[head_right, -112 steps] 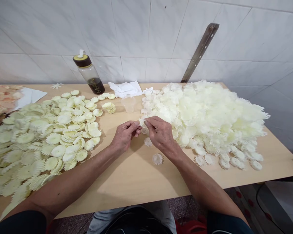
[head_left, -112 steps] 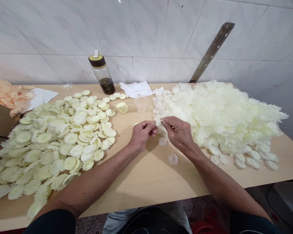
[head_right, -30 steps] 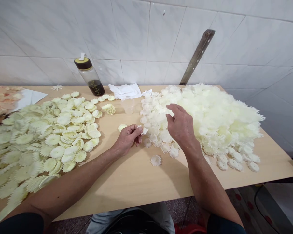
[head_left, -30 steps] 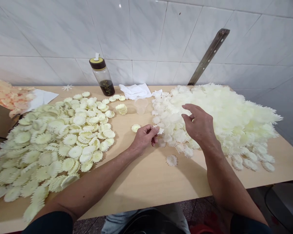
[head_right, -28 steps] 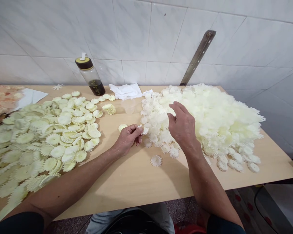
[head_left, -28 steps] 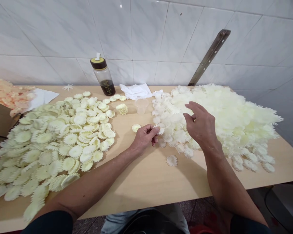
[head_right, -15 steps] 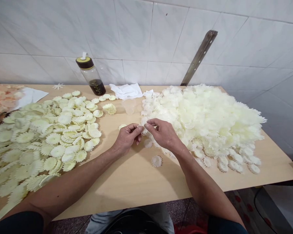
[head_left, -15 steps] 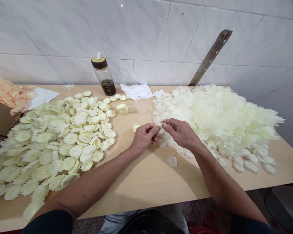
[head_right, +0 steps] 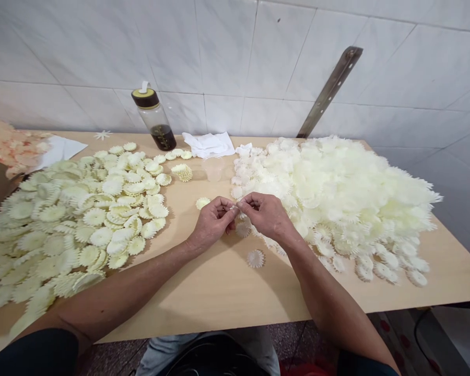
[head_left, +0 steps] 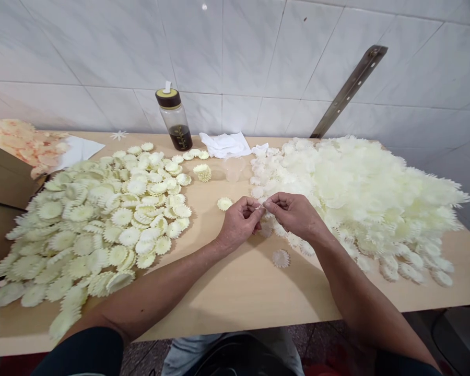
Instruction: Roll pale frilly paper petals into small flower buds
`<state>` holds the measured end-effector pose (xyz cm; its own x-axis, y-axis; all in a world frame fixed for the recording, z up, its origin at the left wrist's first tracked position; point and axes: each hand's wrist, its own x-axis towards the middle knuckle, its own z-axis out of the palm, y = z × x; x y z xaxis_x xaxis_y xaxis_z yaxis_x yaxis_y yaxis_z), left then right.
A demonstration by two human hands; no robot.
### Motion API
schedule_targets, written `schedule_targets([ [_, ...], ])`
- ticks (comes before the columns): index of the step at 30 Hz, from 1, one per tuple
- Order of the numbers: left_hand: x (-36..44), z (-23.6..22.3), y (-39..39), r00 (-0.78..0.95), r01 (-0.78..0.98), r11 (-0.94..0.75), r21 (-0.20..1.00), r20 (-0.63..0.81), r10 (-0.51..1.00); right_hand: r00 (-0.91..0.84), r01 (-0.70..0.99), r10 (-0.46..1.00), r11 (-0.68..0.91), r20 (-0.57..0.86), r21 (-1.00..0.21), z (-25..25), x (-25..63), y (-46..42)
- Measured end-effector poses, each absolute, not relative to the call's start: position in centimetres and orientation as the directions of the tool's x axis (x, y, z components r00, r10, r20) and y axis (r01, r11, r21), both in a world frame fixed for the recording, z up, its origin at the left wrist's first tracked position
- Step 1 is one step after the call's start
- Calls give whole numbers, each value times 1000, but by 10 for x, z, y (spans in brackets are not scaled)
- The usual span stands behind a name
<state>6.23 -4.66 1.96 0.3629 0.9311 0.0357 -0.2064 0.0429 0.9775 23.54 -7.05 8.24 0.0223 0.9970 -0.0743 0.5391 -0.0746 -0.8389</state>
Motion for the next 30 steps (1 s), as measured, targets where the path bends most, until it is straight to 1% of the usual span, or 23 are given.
schedule_targets([
  [3, 62, 21, -47, 376, -206, 52, 977, 30, 926, -12, 559, 998, -42, -59, -828, 82, 241, -70],
  [9, 62, 19, -44, 333, -199, 48, 979, 22, 943, -84, 575, 995, 2, -56, -818, 80, 239, -71],
  [14, 62, 18, -44, 333, -224, 37, 974, 41, 942, 24, 573, 999, -43, -36, -818, 81, 232, -70],
  [18, 63, 20, -45, 332, -239, 62, 969, 22, 943, 52, 643, 999, -21, 16, -766, 79, 232, -68],
  [23, 62, 24, -46, 316, -218, 76, 973, -4, 949, 37, 714, 997, 21, 68, -700, 74, 236, -68],
  [30, 59, 29, -48, 328, -227, 48, 973, 30, 944, -1, 759, 990, 92, 140, -645, 75, 236, -70],
])
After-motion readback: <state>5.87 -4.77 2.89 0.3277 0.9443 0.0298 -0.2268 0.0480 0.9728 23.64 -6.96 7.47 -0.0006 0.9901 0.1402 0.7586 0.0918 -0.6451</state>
